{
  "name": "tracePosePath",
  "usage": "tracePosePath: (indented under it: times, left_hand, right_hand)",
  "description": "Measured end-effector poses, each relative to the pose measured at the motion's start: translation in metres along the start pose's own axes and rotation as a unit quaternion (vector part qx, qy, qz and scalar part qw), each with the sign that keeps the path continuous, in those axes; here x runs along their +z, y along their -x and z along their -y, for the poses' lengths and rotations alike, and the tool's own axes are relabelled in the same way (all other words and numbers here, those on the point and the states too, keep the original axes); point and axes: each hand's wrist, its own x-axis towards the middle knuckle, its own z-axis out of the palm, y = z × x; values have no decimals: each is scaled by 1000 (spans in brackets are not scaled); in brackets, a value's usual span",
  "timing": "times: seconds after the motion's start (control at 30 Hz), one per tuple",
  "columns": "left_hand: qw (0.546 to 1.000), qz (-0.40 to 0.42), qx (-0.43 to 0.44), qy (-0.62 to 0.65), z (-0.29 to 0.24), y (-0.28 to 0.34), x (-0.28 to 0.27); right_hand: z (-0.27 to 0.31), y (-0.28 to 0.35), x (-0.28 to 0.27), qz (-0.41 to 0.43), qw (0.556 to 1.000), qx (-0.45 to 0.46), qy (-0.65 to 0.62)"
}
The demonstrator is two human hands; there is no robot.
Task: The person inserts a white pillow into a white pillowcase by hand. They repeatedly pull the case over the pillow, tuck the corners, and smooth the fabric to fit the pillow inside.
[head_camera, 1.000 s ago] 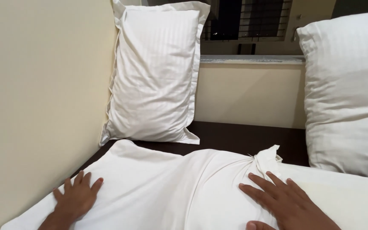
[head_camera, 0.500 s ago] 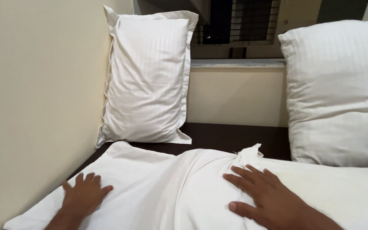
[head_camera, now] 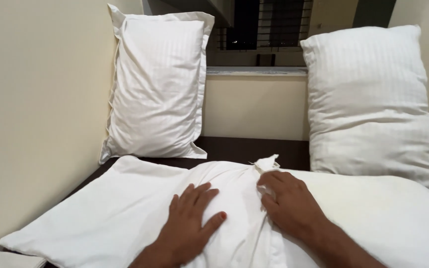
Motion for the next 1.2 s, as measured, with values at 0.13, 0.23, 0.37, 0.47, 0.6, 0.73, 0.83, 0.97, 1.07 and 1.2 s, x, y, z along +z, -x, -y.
tracePosePath:
  times: [0.13,0.23,0.37,0.47,0.6,0.73,0.83,0.97,1.07,1.2]
  left_hand:
    - [1000,-2,-8,-1,2,5,0]
    - [1000,5,-19,0,7,5,-1]
    - [1000,11,-17,-17,21,-5,2]
    - [999,0,-31,-18,44,-16,-2]
    - [997,-31,-48,-49,60,-30,-7]
    - [964,-181,-23,-195,48,-34,3]
    - [957,-260,-6,-129,10,-20,12]
    - [960,-262,75,64,-19,7,33]
    - [952,-266,148,-26,-19,15,43]
    - [924,-313,189,-109,-40,26,36]
  right_hand:
    - [-19,25,-32,59,997,-9,-52]
    - [-42,39,-31,155,982,7,103]
    - [-41,45,-16,151,975,34,158]
    - [-20,31,-12,131,982,45,126]
    - [-7,-2,8,115,988,25,100]
    - [-5,-22,22,92,991,16,98]
    - [-6,-24,23,86,992,17,89]
    - [-16,-11,43,-113,992,-40,45]
    - [-27,1,58,-249,966,-69,-20]
    - [-30,11,54,-220,968,-116,-3]
